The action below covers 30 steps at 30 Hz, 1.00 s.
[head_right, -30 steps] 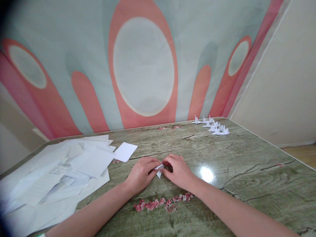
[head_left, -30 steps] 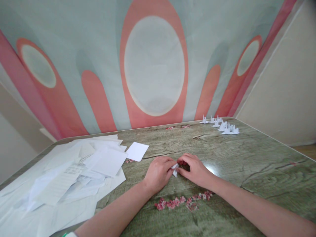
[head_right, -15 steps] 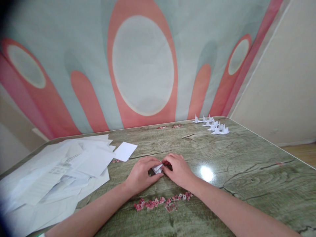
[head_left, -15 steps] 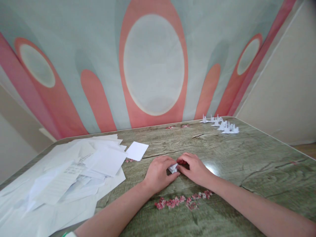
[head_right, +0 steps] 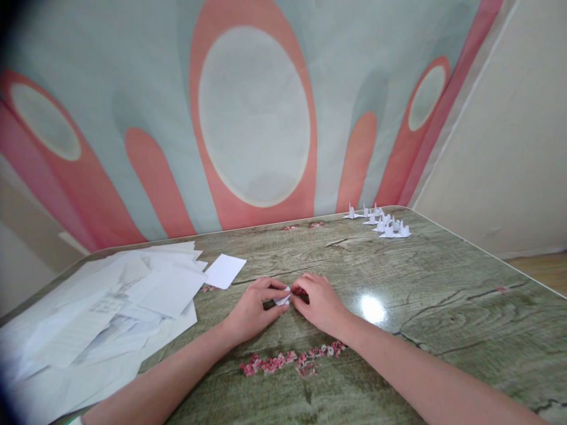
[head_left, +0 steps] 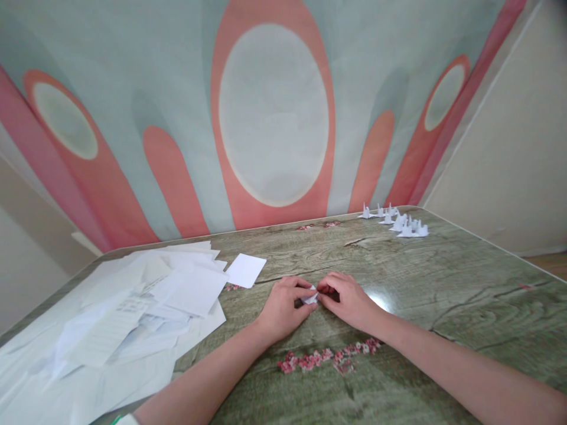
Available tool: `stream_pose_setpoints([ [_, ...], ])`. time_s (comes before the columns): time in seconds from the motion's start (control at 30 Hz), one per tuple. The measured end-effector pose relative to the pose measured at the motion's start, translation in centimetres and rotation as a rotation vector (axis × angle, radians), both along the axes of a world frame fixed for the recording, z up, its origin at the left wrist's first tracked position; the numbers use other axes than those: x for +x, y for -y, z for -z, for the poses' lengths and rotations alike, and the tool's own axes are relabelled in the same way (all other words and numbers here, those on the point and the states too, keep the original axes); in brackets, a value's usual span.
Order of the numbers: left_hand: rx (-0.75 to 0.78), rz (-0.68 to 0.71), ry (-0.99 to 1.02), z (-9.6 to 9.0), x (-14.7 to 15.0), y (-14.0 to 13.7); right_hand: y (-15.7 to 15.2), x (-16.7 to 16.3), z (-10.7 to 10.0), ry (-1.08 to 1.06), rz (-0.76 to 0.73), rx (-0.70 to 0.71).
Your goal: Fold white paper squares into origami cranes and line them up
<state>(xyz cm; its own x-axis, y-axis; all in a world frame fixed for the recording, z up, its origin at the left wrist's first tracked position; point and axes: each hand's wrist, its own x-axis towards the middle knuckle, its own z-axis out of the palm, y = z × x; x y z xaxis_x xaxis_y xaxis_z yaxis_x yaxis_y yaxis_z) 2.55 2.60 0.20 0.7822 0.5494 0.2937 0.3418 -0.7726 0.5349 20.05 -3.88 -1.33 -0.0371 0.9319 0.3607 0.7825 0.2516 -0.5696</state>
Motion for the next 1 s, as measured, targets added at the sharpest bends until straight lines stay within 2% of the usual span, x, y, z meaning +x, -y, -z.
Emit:
stream_pose_setpoints([
  [0.3,0.12,-0.023,-0.045,0.1,-0.2,0.5,0.5,0.4,0.2,-0.01,-0.039,0.015],
  [0.53,0.223,0.001,-0.078,0.2,-0.2,0.8,0.7,0.5,-0.1,0.094,-0.057,0.066],
  [1.0,0.199,0.023,-0.074,-0.2,-0.4,1.1,0.6,0.6,0.1,0.157,-0.07,0.1],
])
